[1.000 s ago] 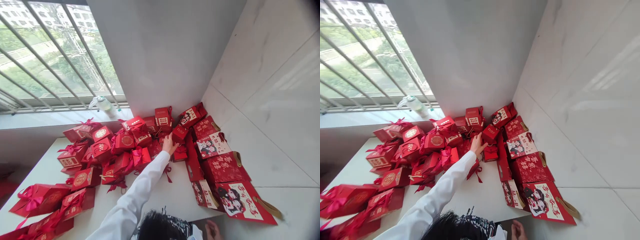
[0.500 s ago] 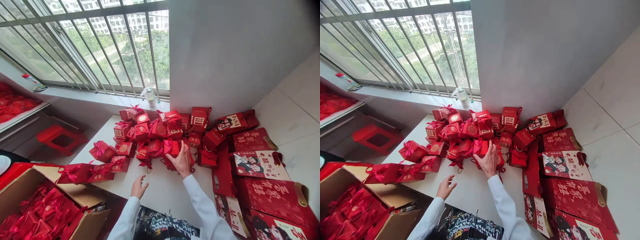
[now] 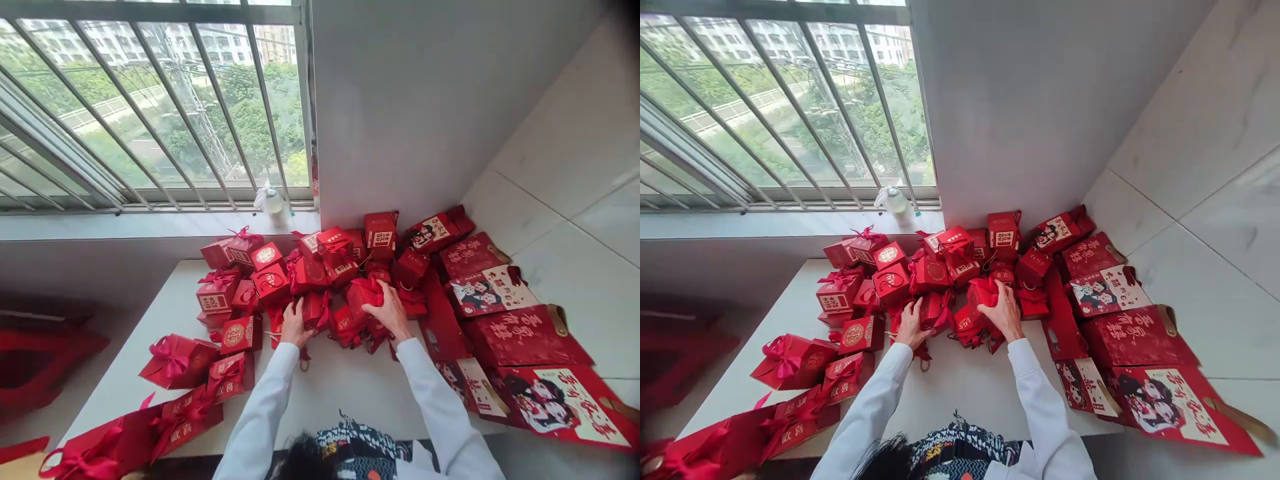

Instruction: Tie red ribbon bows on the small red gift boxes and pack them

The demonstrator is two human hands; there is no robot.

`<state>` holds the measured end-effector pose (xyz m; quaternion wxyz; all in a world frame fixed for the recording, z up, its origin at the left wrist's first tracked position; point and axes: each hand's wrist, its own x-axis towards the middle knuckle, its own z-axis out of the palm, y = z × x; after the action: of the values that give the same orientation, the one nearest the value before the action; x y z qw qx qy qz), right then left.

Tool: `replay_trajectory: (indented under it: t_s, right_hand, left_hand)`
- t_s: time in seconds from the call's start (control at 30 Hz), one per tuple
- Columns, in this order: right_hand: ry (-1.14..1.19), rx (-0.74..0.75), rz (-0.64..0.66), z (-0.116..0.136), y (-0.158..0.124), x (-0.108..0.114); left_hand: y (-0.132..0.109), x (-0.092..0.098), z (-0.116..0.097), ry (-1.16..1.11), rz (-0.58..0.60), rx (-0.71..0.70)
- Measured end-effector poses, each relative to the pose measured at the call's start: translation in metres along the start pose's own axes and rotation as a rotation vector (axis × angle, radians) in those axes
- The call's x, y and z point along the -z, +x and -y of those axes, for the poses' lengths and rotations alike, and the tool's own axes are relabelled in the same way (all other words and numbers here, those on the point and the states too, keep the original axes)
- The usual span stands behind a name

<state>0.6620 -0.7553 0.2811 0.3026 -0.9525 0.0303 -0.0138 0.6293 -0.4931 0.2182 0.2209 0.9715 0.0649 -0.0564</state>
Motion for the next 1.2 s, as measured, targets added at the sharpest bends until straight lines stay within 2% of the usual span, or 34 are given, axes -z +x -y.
replay_trajectory:
  t_s: [0.13, 0.23, 0.37, 0.5, 0.63, 0.77, 0.87, 0.97, 1.1, 1.2]
  right_hand:
    - [-0.089, -0.023, -0.068, -0.021, -0.004, 0.043]
    - [-0.16, -0.073, -0.084, -0.038, -0.026, 0.053]
    - [-0.211, -0.206, -0.118, -0.065, -0.07, 0.033]
    - [-0.237, -0.346, -0.198, -0.092, -0.1, 0.002]
    - [-0.229, -0.413, -0.253, -0.114, -0.094, -0.024]
    - [-0.169, -0.404, -0.276, -0.123, -0.077, -0.037]
    - [-0.096, -0.329, -0.3, -0.115, -0.069, -0.031]
    - [0.004, -0.143, -0.266, -0.095, -0.056, -0.011]
    - [0.173, 0.167, -0.061, -0.068, -0.017, 0.023]
    - [0.182, 0.309, 0.068, -0.055, 0.018, 0.046]
  left_hand:
    - [0.027, 0.004, 0.001, 0.034, 0.137, -0.166]
    - [0.038, 0.004, 0.004, 0.061, 0.195, -0.22]
    - [0.036, 0.0, 0.003, 0.074, 0.229, -0.25]
    - [0.02, 0.002, -0.006, 0.047, 0.217, -0.269]
    - [0.004, 0.015, -0.026, -0.067, 0.168, -0.287]
    - [0.007, 0.024, -0.056, -0.246, 0.125, -0.337]
    - [0.019, 0.025, -0.084, -0.315, 0.098, -0.336]
    - [0.033, 0.023, -0.116, -0.343, 0.136, -0.357]
    - [0.049, 0.015, -0.162, -0.311, 0.253, -0.575]
    - [0.062, 0.014, -0.183, -0.303, 0.265, -0.71]
